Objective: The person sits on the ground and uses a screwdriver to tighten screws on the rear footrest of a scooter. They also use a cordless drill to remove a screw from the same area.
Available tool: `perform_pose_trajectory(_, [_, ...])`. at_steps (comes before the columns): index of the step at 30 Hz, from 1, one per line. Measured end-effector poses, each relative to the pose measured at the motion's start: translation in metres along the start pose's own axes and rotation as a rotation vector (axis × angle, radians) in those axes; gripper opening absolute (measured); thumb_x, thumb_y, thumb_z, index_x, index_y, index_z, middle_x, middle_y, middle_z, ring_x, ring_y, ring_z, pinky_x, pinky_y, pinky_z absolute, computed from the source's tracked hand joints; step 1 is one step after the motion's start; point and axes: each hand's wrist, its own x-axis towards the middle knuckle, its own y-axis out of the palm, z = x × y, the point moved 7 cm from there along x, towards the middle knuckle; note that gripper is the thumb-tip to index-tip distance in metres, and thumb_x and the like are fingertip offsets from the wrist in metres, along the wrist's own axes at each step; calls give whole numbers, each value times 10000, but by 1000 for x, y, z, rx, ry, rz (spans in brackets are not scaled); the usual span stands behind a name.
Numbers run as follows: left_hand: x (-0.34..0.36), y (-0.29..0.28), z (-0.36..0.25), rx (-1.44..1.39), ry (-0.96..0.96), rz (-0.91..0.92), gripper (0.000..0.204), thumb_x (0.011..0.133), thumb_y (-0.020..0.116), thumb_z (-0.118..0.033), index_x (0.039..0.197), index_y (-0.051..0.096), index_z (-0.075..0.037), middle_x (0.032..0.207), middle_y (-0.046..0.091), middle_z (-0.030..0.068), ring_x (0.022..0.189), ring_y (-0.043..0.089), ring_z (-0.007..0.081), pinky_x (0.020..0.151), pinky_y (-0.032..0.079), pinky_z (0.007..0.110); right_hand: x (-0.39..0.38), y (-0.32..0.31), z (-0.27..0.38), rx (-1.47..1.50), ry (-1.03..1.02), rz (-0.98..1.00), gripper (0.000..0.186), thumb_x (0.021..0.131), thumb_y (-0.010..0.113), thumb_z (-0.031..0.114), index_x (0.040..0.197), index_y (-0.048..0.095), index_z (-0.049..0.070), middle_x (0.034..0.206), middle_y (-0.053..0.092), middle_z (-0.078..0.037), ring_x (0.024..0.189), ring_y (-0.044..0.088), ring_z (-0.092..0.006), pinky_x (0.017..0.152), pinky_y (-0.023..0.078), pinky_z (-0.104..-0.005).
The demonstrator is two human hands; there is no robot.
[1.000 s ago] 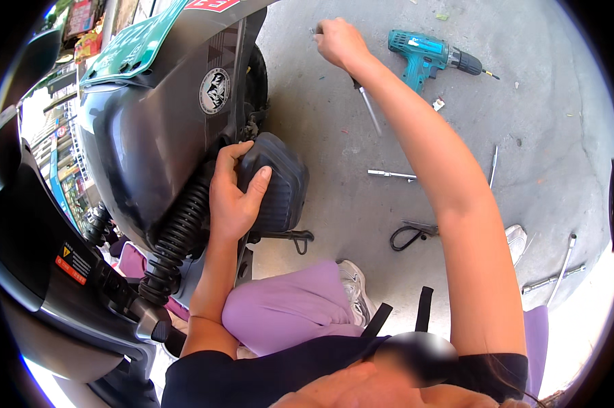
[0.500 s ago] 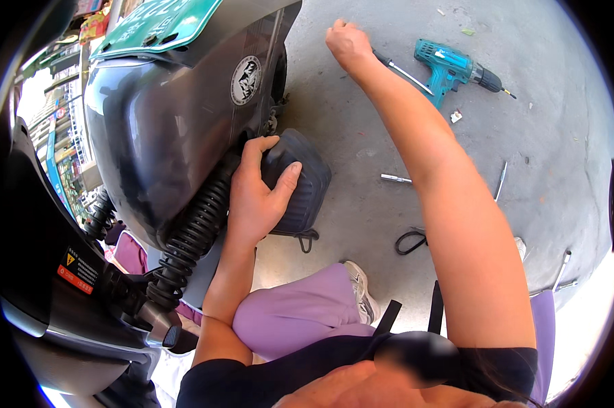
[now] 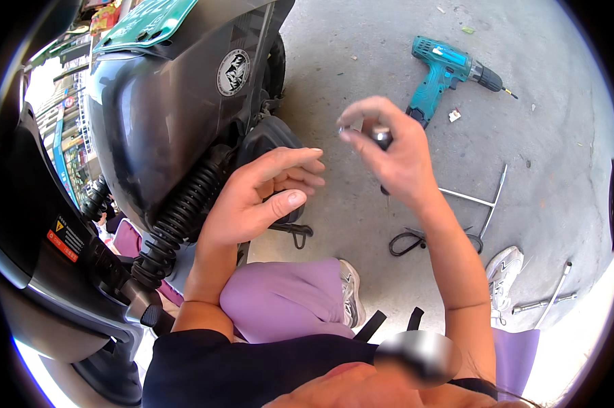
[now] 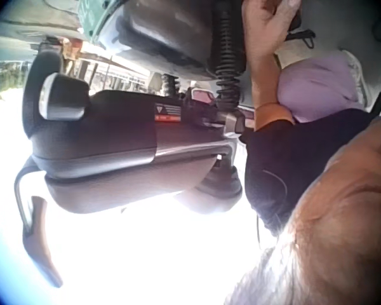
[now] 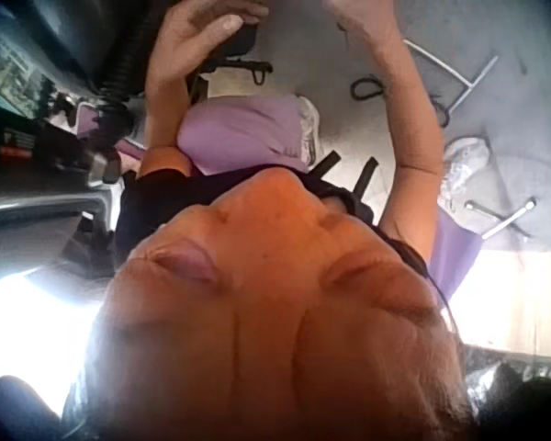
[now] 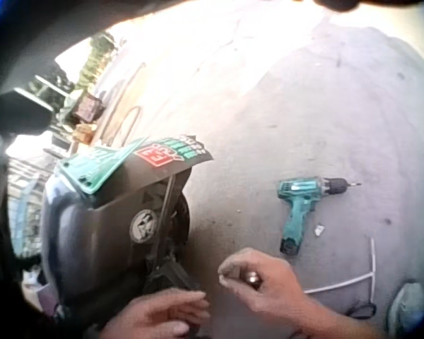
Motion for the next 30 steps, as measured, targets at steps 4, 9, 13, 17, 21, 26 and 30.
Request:
perform_pose_trajectory(4, [9, 35, 15, 87, -372, 174, 331, 895, 648, -196, 1101, 589, 57, 795, 638, 76, 633, 597, 127, 561, 479, 249, -58, 7, 13, 192, -144, 10, 269, 759, 692, -50, 978, 589, 65, 875, 633, -81, 741, 643, -204, 606, 502, -287])
perform_pose_trajectory(9, [6, 71, 23, -108, -612, 204, 206, 906, 647, -204, 912, 636, 1, 728, 617, 50, 565, 560, 102, 496, 436, 237, -92, -10, 5, 327, -170, 29, 272, 750, 715, -35, 976, 599, 61, 886, 638, -79, 740, 653, -217, 607, 510, -298])
perform_pose_trajectory(13, [13, 96, 35, 38, -603, 128, 204, 867, 688, -148, 968, 664, 28, 750, 622, 68, 606, 536, 85, 500, 417, 234, -108, -55, -5, 267, -71, -70, 265, 738, 742, -12, 964, 624, 60, 891, 646, -61, 732, 642, -180, 603, 497, -270])
perform_pose_trajectory(17, [8, 127, 35, 59, -546, 151, 186, 899, 639, -118, 1004, 646, 35, 817, 641, 82, 651, 589, 106, 544, 460, 243, -160, -137, -79, 725, 262, -755, 114, 857, 678, 90, 911, 602, 25, 937, 631, -93, 829, 642, -218, 698, 534, -334])
perform_pose_trajectory(21, [4, 149, 50, -129, -411, -1, 169, 923, 598, -103, 1029, 615, 27, 871, 662, 108, 746, 654, 147, 579, 502, 249, -196, -146, -113, 1106, 462, -951, 188, 946, 581, 184, 946, 543, 0, 901, 610, -132, 933, 643, -306, 820, 563, -474])
perform_pose_trajectory(26, [5, 101, 74, -279, -290, -277, 140, 923, 618, -157, 1019, 634, -55, 932, 662, 83, 876, 665, 224, 775, 531, 325, -237, -132, -127, 1087, 493, -1079, 242, 989, 495, 272, 989, 462, 32, 966, 594, -142, 1011, 623, -377, 845, 563, -521])
perform_pose_trajectory(30, [5, 93, 100, -500, -378, -328, 167, 902, 646, -174, 1022, 641, -58, 1010, 662, 78, 1014, 629, 239, 920, 513, 365, -221, -115, -105, 1045, 408, -1119, 279, 995, 473, 304, 995, 431, 28, 935, 578, -118, 1009, 626, -372, 809, 582, -512])
